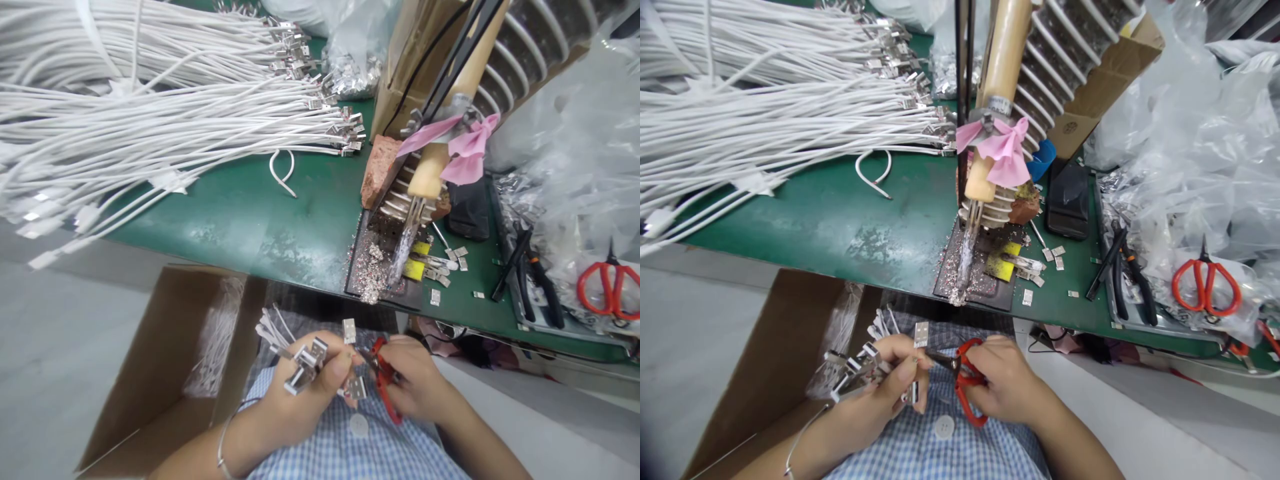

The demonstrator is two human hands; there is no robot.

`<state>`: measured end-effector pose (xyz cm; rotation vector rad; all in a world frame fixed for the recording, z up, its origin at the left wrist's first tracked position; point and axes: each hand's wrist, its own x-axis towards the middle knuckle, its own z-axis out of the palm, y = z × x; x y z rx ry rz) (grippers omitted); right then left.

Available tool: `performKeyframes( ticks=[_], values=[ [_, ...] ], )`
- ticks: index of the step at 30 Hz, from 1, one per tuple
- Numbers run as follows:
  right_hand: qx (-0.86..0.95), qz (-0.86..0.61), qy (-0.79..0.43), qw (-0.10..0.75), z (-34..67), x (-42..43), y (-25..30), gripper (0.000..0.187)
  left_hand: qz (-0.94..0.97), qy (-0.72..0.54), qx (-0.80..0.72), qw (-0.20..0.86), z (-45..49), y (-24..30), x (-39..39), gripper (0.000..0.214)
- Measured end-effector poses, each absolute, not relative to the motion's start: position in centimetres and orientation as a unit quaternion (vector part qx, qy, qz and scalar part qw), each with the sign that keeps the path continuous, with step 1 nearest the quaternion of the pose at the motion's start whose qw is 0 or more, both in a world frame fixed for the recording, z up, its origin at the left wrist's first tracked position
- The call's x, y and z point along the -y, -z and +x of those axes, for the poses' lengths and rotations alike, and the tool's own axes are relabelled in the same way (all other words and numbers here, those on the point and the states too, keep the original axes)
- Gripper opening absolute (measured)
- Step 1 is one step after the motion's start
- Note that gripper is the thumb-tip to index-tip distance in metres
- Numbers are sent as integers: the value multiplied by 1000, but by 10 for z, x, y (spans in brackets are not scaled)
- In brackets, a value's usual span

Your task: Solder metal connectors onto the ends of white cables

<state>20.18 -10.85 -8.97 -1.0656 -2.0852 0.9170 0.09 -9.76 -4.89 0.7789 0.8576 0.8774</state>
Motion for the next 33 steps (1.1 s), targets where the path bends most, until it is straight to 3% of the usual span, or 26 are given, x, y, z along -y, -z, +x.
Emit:
performKeyframes(
  ticks=[9, 22, 33],
  values=[
    [845, -365, -297, 254, 221, 97, 85, 16, 362, -360, -413, 754, -2, 49, 100, 32],
    [859, -328, -300, 253, 227, 94, 87, 17, 392, -320, -418, 754, -3, 43, 93, 36],
    [766, -383, -399, 327, 194, 115, 97, 21, 407, -425, -414, 695, 2, 49, 94, 36]
  ],
)
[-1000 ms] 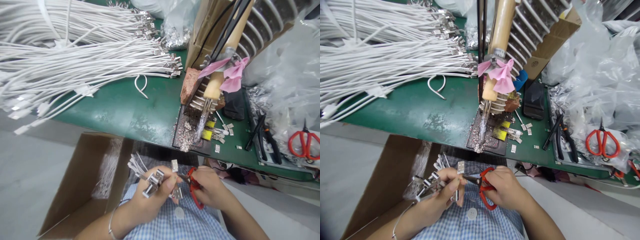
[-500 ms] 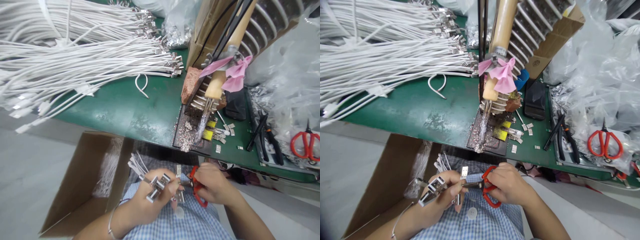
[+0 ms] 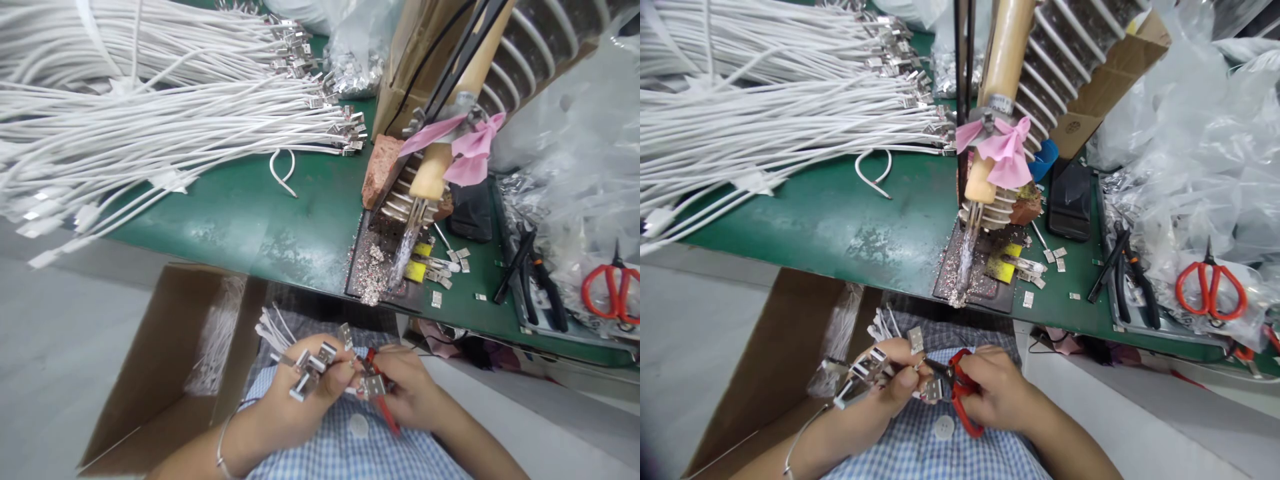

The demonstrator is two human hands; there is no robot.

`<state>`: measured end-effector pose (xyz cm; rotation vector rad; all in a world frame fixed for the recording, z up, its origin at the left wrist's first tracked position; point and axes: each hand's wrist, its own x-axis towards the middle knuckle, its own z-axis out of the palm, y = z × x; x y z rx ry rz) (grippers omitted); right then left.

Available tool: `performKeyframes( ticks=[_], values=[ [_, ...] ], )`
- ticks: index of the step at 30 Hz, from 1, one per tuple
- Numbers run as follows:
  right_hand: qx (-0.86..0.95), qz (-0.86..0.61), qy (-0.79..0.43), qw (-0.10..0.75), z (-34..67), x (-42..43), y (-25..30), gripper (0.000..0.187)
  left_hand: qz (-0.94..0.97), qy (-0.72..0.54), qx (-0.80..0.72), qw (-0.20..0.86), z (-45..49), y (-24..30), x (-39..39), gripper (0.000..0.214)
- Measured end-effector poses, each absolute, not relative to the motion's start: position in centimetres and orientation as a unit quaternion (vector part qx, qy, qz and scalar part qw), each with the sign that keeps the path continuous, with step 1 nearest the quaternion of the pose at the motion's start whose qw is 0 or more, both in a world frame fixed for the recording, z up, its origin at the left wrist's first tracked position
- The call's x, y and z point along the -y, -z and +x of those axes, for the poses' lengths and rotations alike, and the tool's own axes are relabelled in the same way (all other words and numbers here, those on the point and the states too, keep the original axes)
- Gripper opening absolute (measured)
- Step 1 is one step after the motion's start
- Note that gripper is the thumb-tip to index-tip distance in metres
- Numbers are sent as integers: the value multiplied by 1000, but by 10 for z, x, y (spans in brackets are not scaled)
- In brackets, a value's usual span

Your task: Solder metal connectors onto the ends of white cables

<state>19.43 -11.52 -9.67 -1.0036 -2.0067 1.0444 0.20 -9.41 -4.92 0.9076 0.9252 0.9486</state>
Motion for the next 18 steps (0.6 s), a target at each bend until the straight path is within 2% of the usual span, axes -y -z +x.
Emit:
performKeyframes(
  ticks=[4, 8, 18],
  values=[
    [728, -404, -425, 355, 179, 127, 101, 24, 388, -443, -436, 680, 5, 47, 91, 37],
    [724, -409, -427, 355, 178, 129, 102, 24, 366, -423, -424, 712, 5, 44, 90, 38],
    [806, -368, -336, 319, 207, 102, 96, 19, 339, -382, -406, 758, 3, 44, 91, 36]
  ],
)
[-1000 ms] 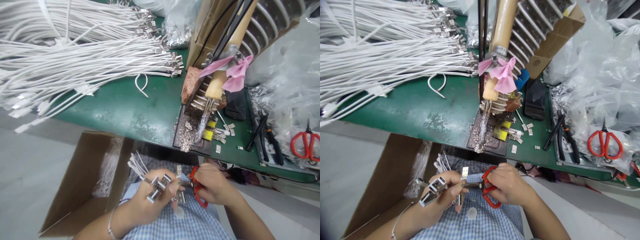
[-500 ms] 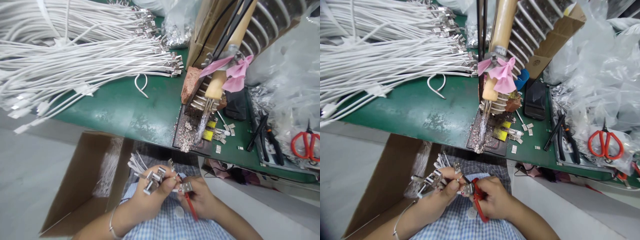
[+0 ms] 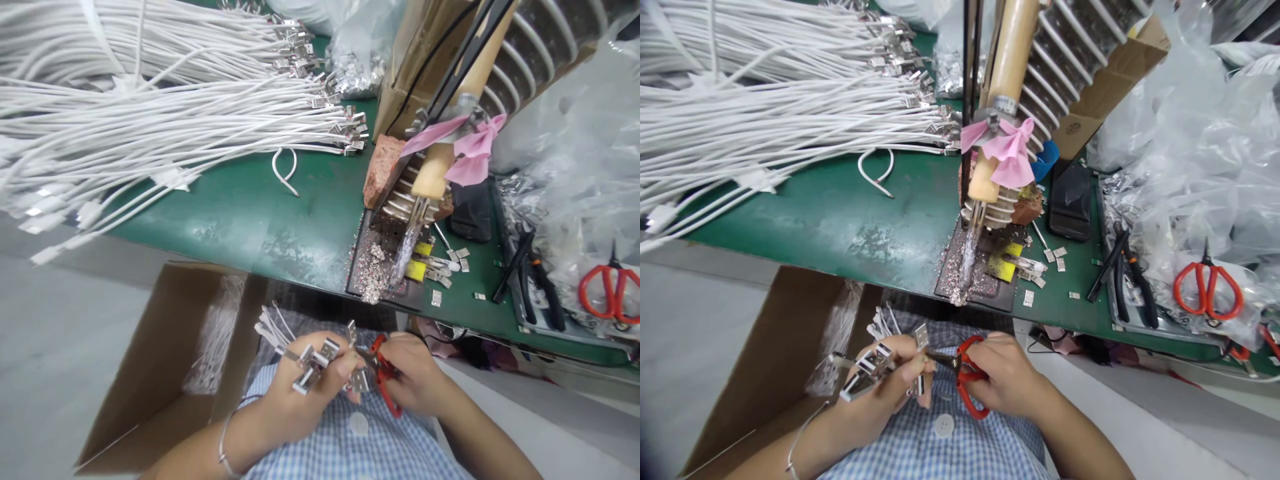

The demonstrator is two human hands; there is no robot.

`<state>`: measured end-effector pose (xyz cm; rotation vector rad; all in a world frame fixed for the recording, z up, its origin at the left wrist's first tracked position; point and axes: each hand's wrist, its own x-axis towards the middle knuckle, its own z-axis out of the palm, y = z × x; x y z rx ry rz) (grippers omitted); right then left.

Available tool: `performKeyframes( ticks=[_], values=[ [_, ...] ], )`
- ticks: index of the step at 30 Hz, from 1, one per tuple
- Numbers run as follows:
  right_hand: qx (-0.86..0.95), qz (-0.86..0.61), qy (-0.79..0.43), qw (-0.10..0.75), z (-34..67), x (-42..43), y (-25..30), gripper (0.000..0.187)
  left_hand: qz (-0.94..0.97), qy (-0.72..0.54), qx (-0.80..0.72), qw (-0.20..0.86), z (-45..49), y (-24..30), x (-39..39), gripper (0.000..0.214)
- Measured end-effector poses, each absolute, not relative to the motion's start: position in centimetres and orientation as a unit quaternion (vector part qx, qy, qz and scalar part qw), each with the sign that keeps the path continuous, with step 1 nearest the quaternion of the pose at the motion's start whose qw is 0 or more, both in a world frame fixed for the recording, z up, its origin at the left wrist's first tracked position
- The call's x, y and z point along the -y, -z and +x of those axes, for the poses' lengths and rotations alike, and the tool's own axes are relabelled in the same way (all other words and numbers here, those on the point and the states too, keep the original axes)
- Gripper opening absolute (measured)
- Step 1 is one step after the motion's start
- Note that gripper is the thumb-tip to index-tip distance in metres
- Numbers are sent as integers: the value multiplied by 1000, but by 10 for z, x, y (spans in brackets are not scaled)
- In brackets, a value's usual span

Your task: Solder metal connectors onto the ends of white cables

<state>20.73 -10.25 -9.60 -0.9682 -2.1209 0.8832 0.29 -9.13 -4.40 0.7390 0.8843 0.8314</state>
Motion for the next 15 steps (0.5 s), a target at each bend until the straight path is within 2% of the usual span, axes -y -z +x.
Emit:
performKeyframes(
  ticks=[15],
  values=[
    [847, -340, -292, 285, 222, 96, 93, 12, 357, -343, -404, 769, -1, 47, 95, 41]
  ],
)
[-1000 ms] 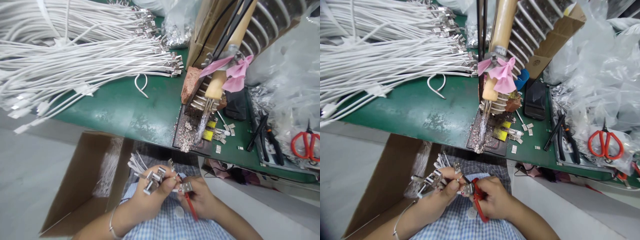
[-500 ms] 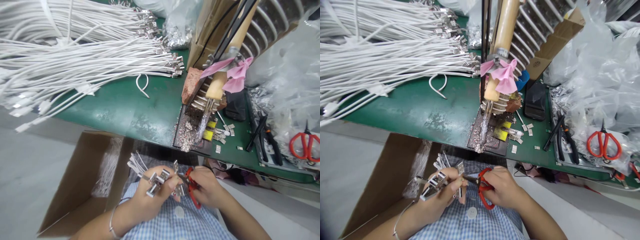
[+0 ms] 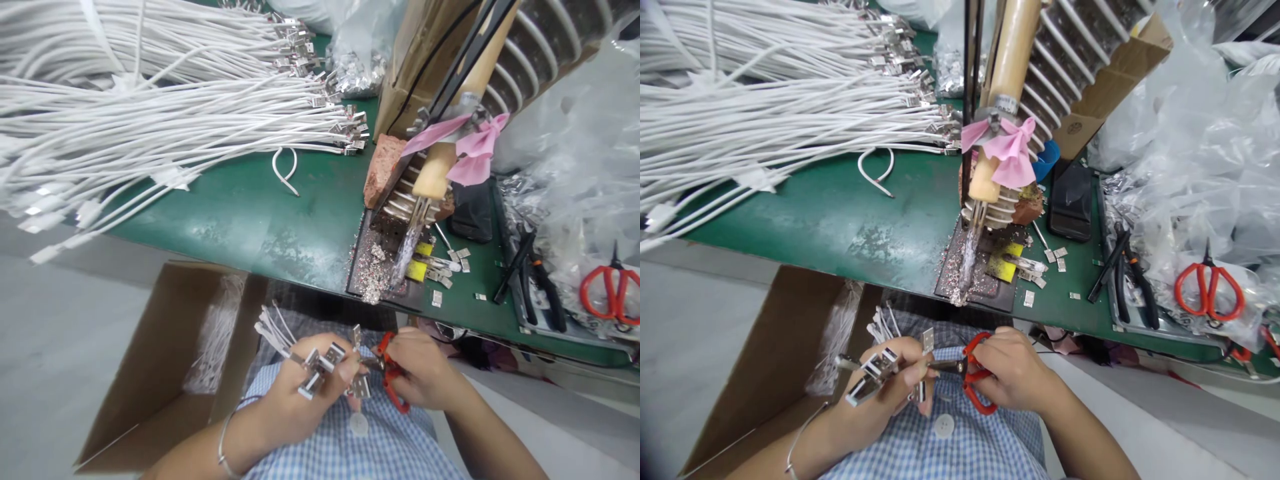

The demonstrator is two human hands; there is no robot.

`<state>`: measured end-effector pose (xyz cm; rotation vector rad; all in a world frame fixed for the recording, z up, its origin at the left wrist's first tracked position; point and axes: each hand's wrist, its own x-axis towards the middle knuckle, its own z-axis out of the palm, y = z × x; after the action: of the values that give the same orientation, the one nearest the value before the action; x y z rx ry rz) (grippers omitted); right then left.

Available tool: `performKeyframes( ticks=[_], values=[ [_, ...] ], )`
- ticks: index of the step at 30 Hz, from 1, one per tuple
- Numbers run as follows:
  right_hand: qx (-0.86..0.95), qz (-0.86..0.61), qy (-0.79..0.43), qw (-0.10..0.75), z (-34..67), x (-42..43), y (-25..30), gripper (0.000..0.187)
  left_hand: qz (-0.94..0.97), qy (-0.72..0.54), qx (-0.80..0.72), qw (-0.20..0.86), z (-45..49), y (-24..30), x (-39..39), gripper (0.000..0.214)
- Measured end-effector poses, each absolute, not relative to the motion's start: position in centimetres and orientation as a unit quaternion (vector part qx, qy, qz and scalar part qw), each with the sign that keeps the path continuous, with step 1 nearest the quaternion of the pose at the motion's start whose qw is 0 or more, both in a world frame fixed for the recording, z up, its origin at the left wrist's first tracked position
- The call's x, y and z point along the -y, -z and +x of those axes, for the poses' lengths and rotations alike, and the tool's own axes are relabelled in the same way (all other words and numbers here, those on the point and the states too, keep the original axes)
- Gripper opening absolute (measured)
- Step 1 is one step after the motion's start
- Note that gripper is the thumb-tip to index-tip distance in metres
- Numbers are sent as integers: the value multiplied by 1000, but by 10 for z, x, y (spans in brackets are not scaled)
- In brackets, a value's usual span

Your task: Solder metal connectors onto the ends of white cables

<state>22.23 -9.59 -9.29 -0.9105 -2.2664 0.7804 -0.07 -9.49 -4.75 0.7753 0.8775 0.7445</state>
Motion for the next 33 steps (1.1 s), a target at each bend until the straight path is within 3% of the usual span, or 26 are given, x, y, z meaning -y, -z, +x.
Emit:
performKeyframes(
  ticks=[8, 23, 33],
  values=[
    [842, -339, -302, 291, 219, 95, 93, 13, 383, -323, -405, 765, -2, 49, 93, 47],
    [749, -399, -380, 368, 177, 127, 109, 29, 314, -408, -378, 769, 3, 55, 97, 32],
    [757, -401, -371, 358, 185, 120, 105, 24, 343, -386, -412, 751, 2, 52, 94, 38]
  ],
)
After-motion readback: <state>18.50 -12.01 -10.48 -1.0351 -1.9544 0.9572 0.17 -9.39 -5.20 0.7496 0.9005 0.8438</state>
